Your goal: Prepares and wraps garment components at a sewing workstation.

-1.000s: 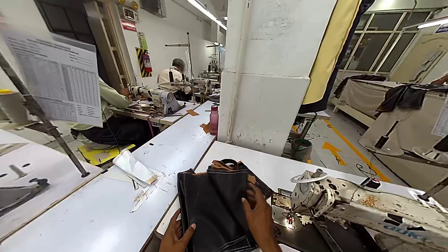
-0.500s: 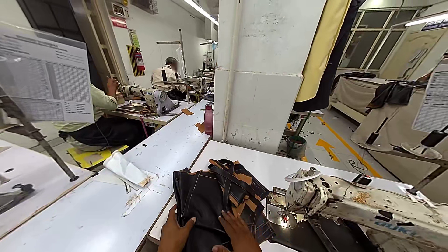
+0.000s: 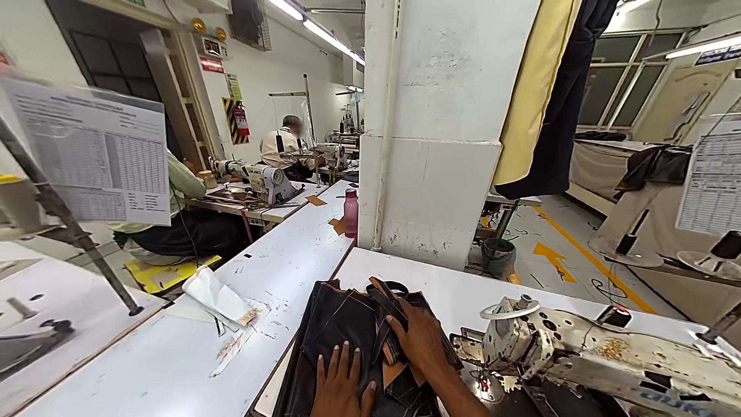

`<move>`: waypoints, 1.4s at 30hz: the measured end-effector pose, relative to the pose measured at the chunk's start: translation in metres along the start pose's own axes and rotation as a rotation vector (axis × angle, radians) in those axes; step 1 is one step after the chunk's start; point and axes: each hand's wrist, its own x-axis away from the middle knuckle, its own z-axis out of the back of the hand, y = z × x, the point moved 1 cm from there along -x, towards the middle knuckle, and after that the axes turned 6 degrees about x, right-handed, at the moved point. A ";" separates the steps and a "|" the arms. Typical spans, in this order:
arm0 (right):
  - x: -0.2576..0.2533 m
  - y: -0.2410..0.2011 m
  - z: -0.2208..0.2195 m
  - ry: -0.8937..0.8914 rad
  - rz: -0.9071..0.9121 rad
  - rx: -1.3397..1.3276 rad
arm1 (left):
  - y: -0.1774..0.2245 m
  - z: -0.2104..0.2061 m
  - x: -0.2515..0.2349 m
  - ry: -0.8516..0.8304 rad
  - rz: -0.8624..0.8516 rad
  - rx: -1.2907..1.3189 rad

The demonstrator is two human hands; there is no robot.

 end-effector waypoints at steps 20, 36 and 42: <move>-0.011 -0.059 0.094 0.418 0.233 -0.846 | 0.001 -0.012 0.001 0.123 0.011 -0.001; 0.206 0.101 0.017 -0.170 -0.250 -0.976 | -0.023 0.048 0.078 0.388 0.515 0.314; 0.199 0.058 0.010 -0.204 -0.042 -0.542 | -0.032 0.059 0.065 0.300 0.520 0.232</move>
